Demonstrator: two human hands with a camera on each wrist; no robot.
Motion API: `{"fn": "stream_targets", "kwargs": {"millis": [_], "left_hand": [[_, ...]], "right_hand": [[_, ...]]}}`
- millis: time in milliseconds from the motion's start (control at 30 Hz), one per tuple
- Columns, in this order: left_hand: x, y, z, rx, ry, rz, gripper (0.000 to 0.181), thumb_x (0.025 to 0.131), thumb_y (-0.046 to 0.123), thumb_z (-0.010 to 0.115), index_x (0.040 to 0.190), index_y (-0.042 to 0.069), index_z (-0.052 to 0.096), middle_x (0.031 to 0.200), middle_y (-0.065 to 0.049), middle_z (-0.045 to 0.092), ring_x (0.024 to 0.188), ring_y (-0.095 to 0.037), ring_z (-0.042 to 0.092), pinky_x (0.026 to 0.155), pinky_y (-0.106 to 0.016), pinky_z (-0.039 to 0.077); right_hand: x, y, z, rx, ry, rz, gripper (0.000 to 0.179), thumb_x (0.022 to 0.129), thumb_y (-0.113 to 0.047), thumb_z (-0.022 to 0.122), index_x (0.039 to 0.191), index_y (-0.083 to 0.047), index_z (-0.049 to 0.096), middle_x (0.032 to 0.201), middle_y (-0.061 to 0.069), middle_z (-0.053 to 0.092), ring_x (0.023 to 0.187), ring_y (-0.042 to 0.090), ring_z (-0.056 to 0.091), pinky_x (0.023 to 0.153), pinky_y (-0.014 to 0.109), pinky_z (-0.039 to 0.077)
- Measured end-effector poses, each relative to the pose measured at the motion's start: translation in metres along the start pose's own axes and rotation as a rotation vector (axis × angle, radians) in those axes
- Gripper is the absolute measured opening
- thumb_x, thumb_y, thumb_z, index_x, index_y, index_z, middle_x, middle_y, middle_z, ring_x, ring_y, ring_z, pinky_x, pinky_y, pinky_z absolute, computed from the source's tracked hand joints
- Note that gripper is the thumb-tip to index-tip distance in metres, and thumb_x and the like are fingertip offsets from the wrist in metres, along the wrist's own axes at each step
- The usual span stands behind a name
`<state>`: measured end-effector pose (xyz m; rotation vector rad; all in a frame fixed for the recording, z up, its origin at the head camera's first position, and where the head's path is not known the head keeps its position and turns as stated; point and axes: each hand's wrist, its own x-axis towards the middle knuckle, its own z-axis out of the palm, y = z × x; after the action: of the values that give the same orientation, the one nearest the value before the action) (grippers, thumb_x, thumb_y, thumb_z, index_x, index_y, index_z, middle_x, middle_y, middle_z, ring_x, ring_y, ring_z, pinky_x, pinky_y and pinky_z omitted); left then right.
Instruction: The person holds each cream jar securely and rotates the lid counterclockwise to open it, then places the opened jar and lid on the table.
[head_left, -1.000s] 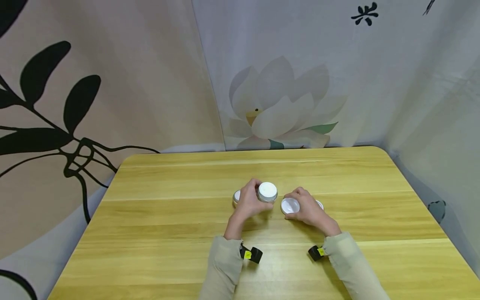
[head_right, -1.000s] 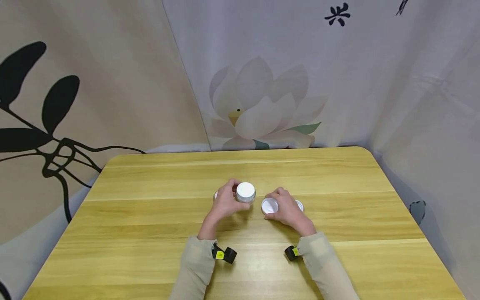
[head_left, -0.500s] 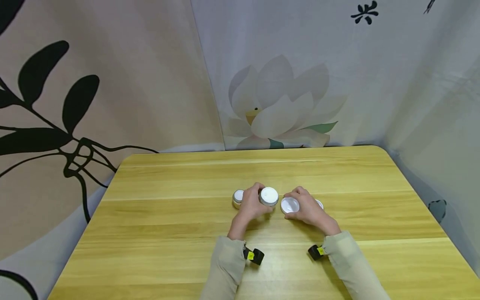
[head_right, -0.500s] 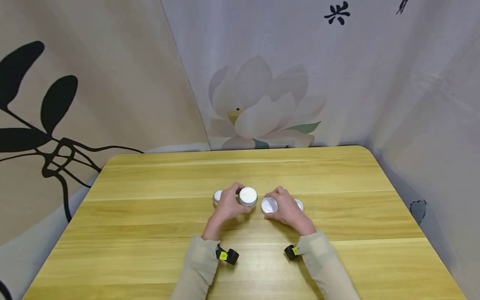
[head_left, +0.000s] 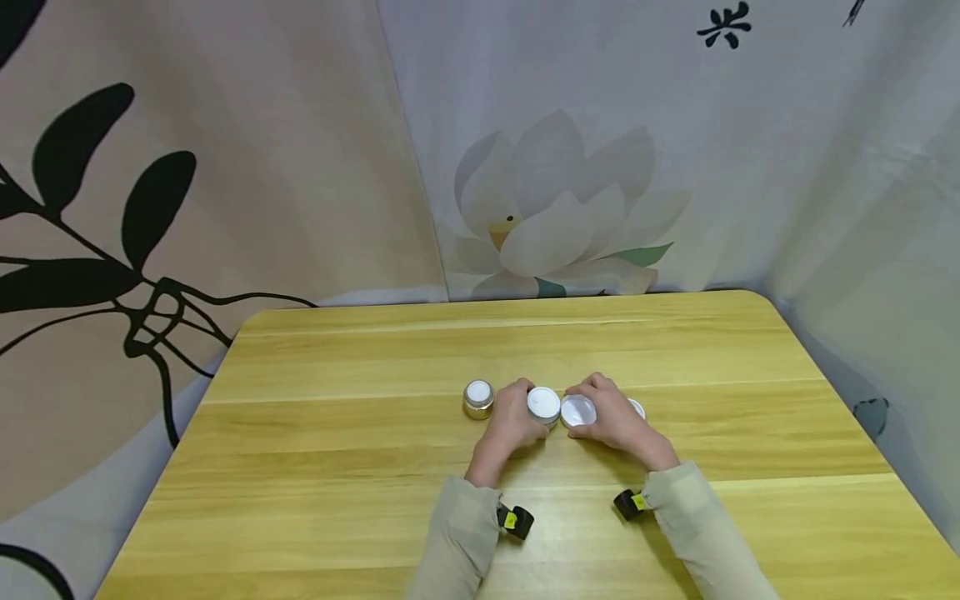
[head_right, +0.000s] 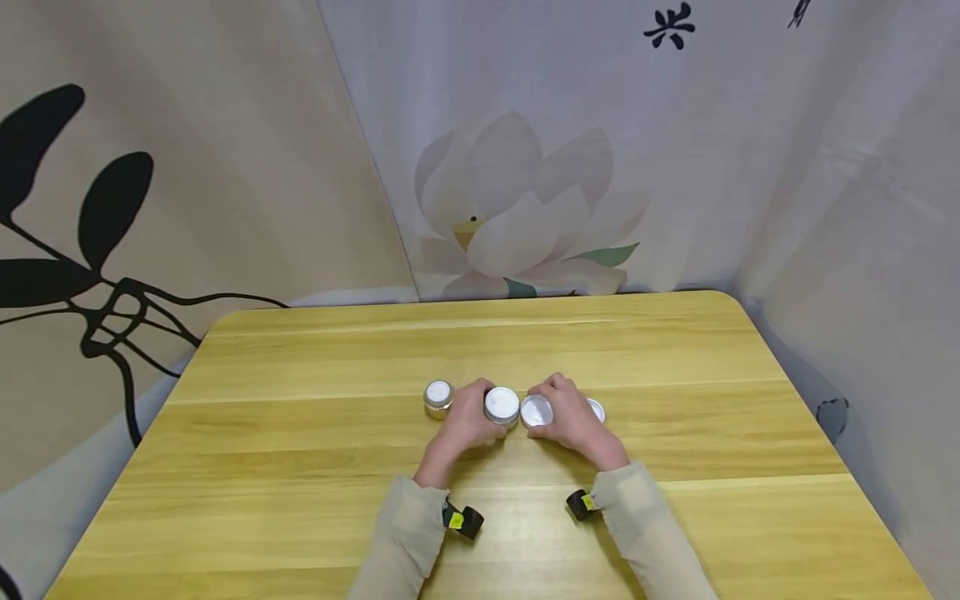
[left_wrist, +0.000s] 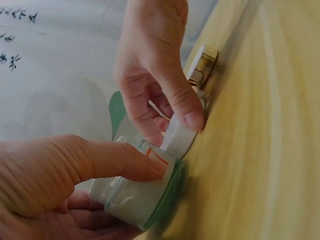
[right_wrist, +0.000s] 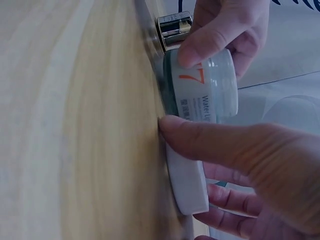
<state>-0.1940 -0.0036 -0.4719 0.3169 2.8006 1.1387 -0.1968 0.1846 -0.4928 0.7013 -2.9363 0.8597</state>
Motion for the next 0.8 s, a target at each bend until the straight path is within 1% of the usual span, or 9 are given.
{"fn": "stream_targets", "kwargs": {"millis": [233,333,500,600,667,733,800], "left_hand": [[0.0003,-0.0027,0.0029,0.012,-0.007,-0.001,0.057,0.057,0.001,0.084,0.107,-0.006,0.056,0.097,-0.015,0.061,0.092,-0.028,0.059,0.084,-0.036,0.049],[-0.0004,-0.0028,0.0033,0.037,-0.005,-0.005,0.059,0.056,0.003,0.085,0.106,-0.006,0.055,0.096,-0.015,0.060,0.091,-0.028,0.057,0.082,-0.036,0.050],[-0.0008,-0.0016,0.0043,0.084,-0.018,-0.035,0.063,0.056,0.006,0.087,0.108,-0.006,0.052,0.097,-0.015,0.057,0.093,-0.029,0.054,0.083,-0.037,0.049],[-0.0005,-0.0008,0.0053,0.095,-0.029,-0.057,0.066,0.057,0.007,0.087,0.111,-0.006,0.051,0.100,-0.016,0.056,0.097,-0.030,0.053,0.085,-0.038,0.049],[-0.0007,-0.0001,0.0051,0.094,-0.042,-0.070,0.070,0.058,0.007,0.086,0.117,-0.006,0.049,0.105,-0.018,0.055,0.101,-0.031,0.053,0.087,-0.039,0.048],[-0.0012,0.0007,0.0036,0.080,-0.064,-0.071,0.075,0.060,0.009,0.086,0.122,-0.007,0.047,0.110,-0.020,0.055,0.104,-0.033,0.052,0.089,-0.040,0.048],[-0.0023,0.0019,0.0002,0.060,-0.088,-0.060,0.079,0.063,0.012,0.084,0.128,-0.008,0.044,0.116,-0.022,0.053,0.107,-0.034,0.051,0.090,-0.041,0.047]], "right_hand": [[0.0015,-0.0024,0.0005,-0.018,-0.007,0.014,0.054,0.066,-0.021,0.085,0.111,0.000,0.063,0.101,0.013,0.051,0.093,0.028,0.049,0.079,0.044,0.046],[0.0021,-0.0034,0.0007,-0.038,-0.006,0.011,0.054,0.066,-0.022,0.085,0.111,0.000,0.064,0.101,0.012,0.052,0.093,0.030,0.049,0.078,0.045,0.046],[0.0022,-0.0042,0.0017,-0.075,0.006,0.002,0.055,0.066,-0.024,0.085,0.111,-0.001,0.064,0.101,0.012,0.053,0.093,0.030,0.048,0.075,0.046,0.046],[0.0016,-0.0040,0.0032,-0.091,0.012,0.003,0.056,0.066,-0.025,0.084,0.113,-0.001,0.063,0.103,0.013,0.052,0.095,0.031,0.047,0.076,0.046,0.045],[0.0013,-0.0041,0.0044,-0.097,0.014,0.005,0.057,0.067,-0.025,0.083,0.115,-0.001,0.063,0.107,0.014,0.052,0.097,0.031,0.047,0.077,0.047,0.044],[0.0004,-0.0046,0.0052,-0.103,0.014,0.007,0.058,0.068,-0.025,0.083,0.117,-0.002,0.061,0.111,0.015,0.051,0.099,0.032,0.047,0.078,0.048,0.044],[-0.0005,-0.0058,0.0047,-0.107,0.015,0.001,0.059,0.069,-0.024,0.082,0.119,-0.002,0.060,0.115,0.016,0.051,0.102,0.032,0.047,0.079,0.049,0.044]]}}
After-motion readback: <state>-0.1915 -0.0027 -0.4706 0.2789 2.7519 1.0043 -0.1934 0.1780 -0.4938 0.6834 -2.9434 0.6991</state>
